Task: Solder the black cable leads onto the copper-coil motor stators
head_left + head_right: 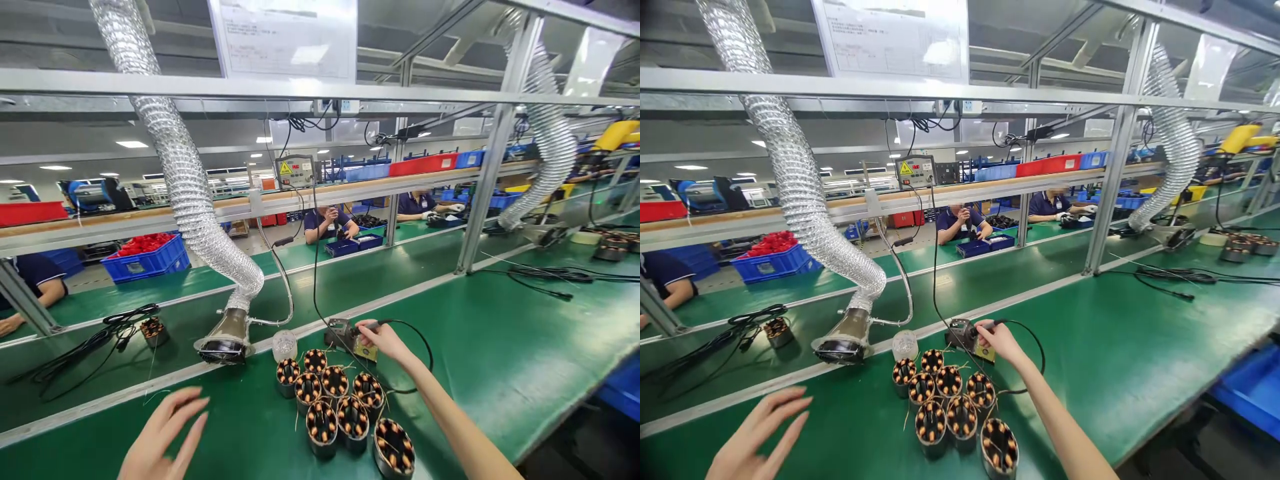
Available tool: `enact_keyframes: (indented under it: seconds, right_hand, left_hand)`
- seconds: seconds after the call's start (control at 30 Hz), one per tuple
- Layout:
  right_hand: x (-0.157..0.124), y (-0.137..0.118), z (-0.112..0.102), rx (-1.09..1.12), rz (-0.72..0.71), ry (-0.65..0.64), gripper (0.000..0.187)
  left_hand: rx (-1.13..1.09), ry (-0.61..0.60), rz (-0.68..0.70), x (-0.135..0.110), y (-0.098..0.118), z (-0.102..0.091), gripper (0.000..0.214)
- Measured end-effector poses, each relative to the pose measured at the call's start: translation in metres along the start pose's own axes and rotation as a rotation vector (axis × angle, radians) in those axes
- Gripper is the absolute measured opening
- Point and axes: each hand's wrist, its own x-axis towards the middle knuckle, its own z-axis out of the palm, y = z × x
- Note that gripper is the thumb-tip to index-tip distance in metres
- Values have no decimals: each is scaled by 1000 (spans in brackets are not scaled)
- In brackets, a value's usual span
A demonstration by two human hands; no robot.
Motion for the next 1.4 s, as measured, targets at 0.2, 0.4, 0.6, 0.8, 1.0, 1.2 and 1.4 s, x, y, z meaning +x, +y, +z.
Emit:
enact_keyframes:
  seconds: [0.2,0.4,0.6,0.8,1.0,1.2,1.4]
  right_hand:
    - [2,21,-33,21,-54,119,35]
    - [2,39,-37,110,-51,234,54]
    - [1,56,-32,443,44,316,72]
    - [-10,53,-33,655,114,214,74]
    - [-15,42,-24,832,105,226,73]
    - [-17,44,-27,992,132,184,48]
    - [-16,51,-28,1109,176,193,47]
  left_hand:
    - [-112,-39,293,205,112,19,28]
    - [-232,137,191,393,169,67,51]
    - [-126,270,-81,500,170,87,50]
    - [-49,241,-120,543,154,90,55]
    - [40,186,-94,558,144,89,51]
    - [120,274,-54,558,154,91,37]
    - [127,251,-6,562,193,113,35]
